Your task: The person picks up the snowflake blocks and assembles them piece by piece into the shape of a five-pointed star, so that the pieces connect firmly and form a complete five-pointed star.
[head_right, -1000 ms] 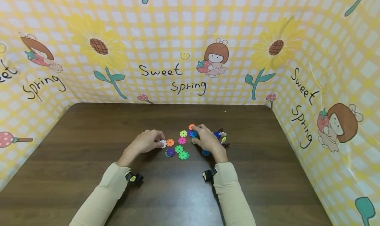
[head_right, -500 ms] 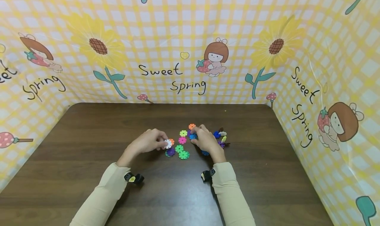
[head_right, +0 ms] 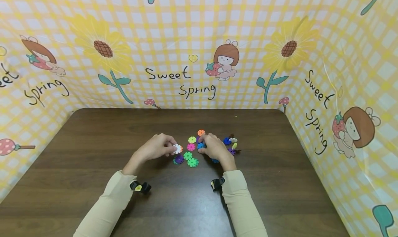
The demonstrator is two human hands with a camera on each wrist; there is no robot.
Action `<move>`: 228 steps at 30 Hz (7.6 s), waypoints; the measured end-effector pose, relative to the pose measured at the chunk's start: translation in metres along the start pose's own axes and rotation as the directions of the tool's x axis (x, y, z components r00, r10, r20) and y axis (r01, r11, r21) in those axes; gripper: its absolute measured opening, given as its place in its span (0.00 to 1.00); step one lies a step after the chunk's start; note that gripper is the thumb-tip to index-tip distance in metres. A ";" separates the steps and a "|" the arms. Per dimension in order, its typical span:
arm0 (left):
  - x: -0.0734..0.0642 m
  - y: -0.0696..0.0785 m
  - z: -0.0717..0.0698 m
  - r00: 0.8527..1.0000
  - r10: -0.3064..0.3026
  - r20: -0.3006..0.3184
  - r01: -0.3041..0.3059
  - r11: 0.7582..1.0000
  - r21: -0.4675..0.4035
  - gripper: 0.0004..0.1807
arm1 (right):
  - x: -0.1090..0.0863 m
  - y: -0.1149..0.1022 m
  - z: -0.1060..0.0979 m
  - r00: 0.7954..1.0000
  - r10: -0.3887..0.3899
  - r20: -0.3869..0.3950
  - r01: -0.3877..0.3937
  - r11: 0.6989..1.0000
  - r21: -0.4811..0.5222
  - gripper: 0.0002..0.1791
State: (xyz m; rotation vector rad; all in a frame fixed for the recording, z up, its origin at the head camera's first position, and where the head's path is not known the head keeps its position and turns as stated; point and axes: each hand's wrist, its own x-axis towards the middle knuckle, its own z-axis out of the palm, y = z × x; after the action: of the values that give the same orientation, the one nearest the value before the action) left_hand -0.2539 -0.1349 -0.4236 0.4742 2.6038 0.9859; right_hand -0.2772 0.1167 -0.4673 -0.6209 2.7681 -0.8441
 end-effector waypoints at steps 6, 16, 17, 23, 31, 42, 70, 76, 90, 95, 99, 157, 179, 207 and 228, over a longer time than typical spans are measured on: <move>0.002 -0.001 0.001 1.000 0.006 -0.012 -0.007 0.999 -0.037 0.06 | 0.002 -0.002 -0.002 0.993 -0.116 0.007 0.116 0.993 0.010 0.02; 0.003 0.000 0.001 1.000 -0.002 -0.029 0.000 0.998 -0.067 0.07 | -0.001 -0.016 -0.009 0.972 -0.236 0.021 0.232 0.967 0.100 0.08; 0.003 0.000 0.002 0.999 0.004 -0.032 -0.006 0.998 -0.067 0.07 | -0.002 -0.017 -0.009 0.972 -0.234 0.022 0.231 0.968 0.101 0.09; 0.004 0.001 0.004 0.999 0.025 -0.046 -0.029 0.997 -0.078 0.06 | -0.002 -0.022 -0.009 0.970 -0.244 0.018 0.241 0.964 0.109 0.11; 0.006 -0.001 0.006 0.999 0.031 -0.038 -0.036 0.991 -0.127 0.05 | -0.001 -0.026 -0.006 0.966 -0.260 0.006 0.258 0.961 0.101 0.05; 0.006 0.002 0.007 0.998 0.037 -0.052 -0.046 0.981 -0.188 0.06 | 0.000 -0.031 -0.007 0.960 -0.277 -0.047 0.280 0.955 0.098 0.03; 0.005 -0.002 0.014 0.998 0.026 -0.051 -0.043 0.926 -0.375 0.04 | -0.004 -0.044 -0.007 0.946 -0.284 -0.154 0.276 0.959 -0.072 0.11; 0.006 0.000 0.016 0.999 0.023 -0.048 -0.041 0.908 -0.417 0.06 | -0.003 -0.044 -0.007 0.946 -0.281 -0.162 0.273 0.959 -0.070 0.10; 0.009 0.001 0.017 0.999 0.046 -0.001 -0.042 0.897 -0.440 0.08 | -0.002 -0.029 -0.012 0.978 -0.198 -0.068 0.203 0.976 0.080 0.02; 0.008 0.000 0.014 0.999 0.045 -0.006 -0.043 0.902 -0.429 0.08 | -0.003 -0.019 -0.013 0.989 -0.149 -0.025 0.151 0.983 0.105 0.03; 0.005 0.003 0.008 0.998 0.054 -0.011 -0.053 0.899 -0.435 0.08 | -0.004 -0.013 -0.015 0.993 -0.118 -0.012 0.119 0.990 0.082 0.06; 0.006 -0.003 0.000 0.999 0.048 0.003 -0.043 0.928 -0.371 0.08 | -0.005 -0.013 -0.022 0.979 -0.202 -0.027 0.204 0.977 0.067 0.05; 0.004 -0.001 0.001 0.997 0.082 0.001 -0.075 0.927 -0.367 0.10 | -0.007 -0.028 -0.022 0.959 -0.267 -0.094 0.277 0.954 0.115 0.06; 0.004 0.003 0.003 0.995 0.072 0.065 -0.035 0.888 -0.458 0.12 | -0.004 -0.036 -0.017 0.897 -0.403 -0.185 0.414 0.910 0.025 0.09; 0.004 0.001 0.007 0.997 0.058 0.055 -0.028 0.898 -0.438 0.14 | -0.004 -0.037 -0.016 0.926 -0.353 -0.135 0.373 0.912 0.173 0.07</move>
State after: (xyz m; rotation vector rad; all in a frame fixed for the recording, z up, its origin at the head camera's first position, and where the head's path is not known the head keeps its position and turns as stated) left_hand -0.2548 -0.1285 -0.4288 0.4369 2.2204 1.4927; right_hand -0.2655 0.0982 -0.4331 -1.1048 2.6461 -1.2371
